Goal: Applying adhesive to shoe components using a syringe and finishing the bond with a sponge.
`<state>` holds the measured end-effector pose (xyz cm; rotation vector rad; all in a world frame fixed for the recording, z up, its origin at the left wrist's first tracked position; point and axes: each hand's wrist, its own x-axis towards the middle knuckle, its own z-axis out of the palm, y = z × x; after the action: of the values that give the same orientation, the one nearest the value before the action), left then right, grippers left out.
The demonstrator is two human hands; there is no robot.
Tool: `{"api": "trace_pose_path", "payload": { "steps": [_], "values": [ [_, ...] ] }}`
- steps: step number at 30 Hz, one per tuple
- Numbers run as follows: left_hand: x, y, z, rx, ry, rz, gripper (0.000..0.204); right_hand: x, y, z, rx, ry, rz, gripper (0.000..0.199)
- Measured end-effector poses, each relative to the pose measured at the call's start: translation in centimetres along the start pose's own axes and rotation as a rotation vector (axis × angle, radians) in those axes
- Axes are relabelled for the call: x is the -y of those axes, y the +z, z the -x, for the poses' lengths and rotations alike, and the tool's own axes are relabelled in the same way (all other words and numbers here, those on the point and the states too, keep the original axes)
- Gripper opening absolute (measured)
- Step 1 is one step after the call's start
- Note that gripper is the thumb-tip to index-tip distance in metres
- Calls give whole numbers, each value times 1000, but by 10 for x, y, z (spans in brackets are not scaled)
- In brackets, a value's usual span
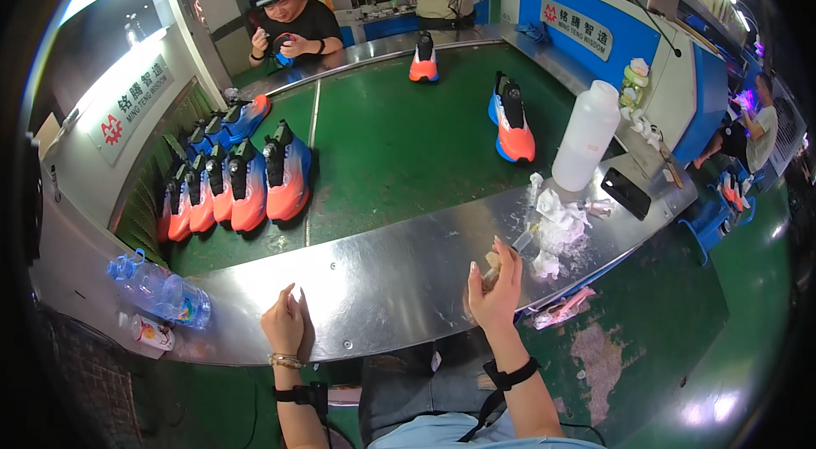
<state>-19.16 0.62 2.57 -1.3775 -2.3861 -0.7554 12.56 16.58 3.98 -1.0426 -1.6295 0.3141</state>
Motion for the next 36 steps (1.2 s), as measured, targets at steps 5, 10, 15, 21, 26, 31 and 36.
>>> {"api": "trace_pose_path", "payload": {
  "steps": [5,10,15,21,26,31,36],
  "values": [
    [0,-2,0,-1,-13,47,22,-1,1,2,46,-5,-30,63],
    [-2,-3,-5,39,-26,71,24,5,3,-4,67,56,-5,73],
    [1,3,-10,11,-30,53,29,-4,2,-5,20,42,-36,71],
    [2,12,-7,8,-70,3,22,-14,-8,1,13,-228,-99,57],
    [0,9,-3,26,-121,75,21,-14,-9,5,-39,-227,-127,56],
    [-3,8,-5,-13,-87,86,22,-10,-13,6,-17,-97,-114,54],
    [-3,8,-6,-18,-102,101,22,-13,-9,7,-37,-93,-126,54]
  ]
}}
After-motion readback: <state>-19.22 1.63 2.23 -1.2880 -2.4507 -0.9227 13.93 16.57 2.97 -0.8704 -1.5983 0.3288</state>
